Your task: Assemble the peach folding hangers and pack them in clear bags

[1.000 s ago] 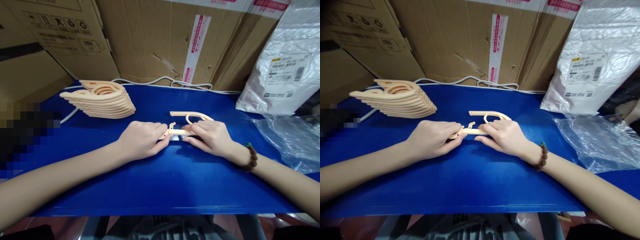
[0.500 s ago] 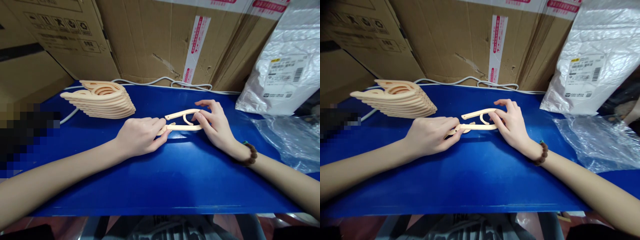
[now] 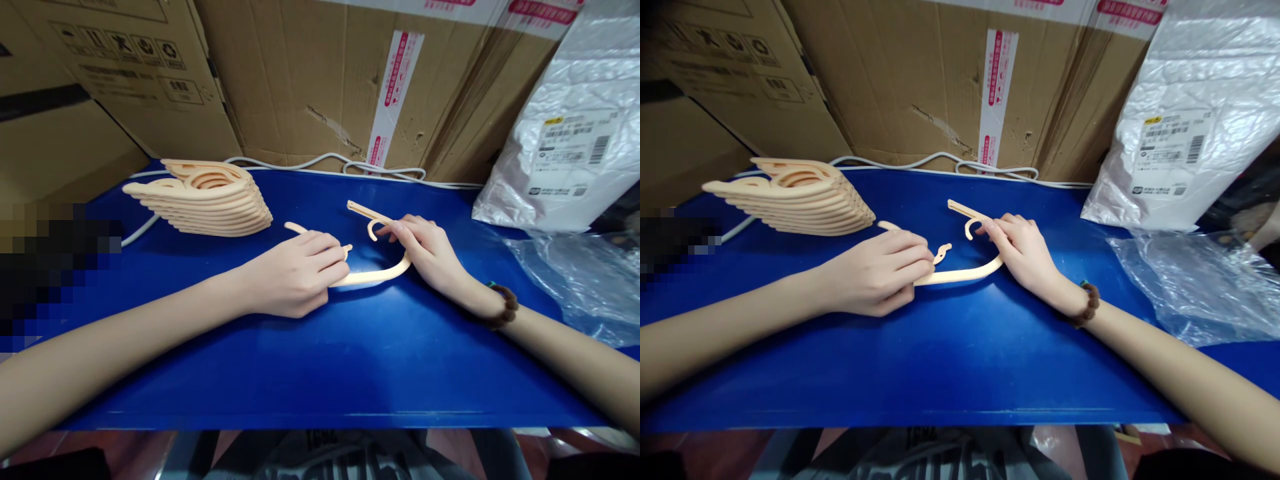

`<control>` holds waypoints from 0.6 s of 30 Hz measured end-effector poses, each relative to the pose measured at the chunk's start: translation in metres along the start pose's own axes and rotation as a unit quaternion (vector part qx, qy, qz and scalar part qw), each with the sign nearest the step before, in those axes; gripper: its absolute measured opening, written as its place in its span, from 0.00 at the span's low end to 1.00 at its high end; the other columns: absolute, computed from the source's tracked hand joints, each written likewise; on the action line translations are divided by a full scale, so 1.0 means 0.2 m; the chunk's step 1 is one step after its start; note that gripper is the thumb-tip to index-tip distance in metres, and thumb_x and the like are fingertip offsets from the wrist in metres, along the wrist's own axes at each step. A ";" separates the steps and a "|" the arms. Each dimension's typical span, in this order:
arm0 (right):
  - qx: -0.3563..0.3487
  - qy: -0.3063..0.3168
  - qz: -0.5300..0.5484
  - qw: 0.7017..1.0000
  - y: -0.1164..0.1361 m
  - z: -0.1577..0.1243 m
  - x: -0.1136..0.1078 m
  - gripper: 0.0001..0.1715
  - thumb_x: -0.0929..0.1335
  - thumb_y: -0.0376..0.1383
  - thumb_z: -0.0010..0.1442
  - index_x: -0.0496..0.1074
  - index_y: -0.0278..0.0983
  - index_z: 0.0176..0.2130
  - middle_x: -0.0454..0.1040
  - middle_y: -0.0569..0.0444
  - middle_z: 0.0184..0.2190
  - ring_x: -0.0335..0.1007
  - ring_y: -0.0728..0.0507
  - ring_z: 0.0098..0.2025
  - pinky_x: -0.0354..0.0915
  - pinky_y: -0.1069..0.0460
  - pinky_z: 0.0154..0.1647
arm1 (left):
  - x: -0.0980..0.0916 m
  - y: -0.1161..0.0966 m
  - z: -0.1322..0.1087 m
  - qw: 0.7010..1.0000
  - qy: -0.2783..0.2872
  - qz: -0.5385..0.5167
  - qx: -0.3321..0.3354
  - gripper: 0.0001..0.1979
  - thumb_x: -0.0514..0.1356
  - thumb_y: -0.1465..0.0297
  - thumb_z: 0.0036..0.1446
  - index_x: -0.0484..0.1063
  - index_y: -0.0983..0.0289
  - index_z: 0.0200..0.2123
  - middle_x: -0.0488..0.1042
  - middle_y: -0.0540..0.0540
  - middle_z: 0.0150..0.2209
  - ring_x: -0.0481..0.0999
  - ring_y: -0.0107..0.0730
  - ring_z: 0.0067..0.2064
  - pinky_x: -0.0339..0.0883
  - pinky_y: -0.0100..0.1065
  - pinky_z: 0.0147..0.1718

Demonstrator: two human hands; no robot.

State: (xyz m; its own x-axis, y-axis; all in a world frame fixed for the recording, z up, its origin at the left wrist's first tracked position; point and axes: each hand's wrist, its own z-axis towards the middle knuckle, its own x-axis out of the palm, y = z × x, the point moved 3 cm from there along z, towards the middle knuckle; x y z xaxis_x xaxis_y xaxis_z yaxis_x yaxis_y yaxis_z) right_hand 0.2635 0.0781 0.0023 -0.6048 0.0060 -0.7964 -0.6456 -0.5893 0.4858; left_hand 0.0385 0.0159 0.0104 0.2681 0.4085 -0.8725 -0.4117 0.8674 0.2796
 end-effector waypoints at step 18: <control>-0.014 0.033 -0.217 0.975 0.05 -0.02 0.02 0.22 0.58 0.47 0.73 0.73 0.37 0.42 0.77 0.53 0.33 0.68 0.41 0.36 0.51 0.47 0.41 | 0.06 0.08 -0.05 0.991 -0.053 0.091 -0.079 0.12 0.52 0.77 0.69 0.77 0.70 0.43 0.78 0.64 0.51 0.77 0.47 0.52 0.75 0.41 0.44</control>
State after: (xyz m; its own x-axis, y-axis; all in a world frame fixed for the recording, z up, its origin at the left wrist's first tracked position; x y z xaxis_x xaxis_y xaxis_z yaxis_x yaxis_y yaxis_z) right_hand 0.2559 0.0684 0.0018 -0.2442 0.2083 -0.9471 -0.8206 -0.5648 0.0873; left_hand 0.0268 0.0312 -0.0005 0.2632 0.5896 -0.7636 -0.5911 0.7241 0.3553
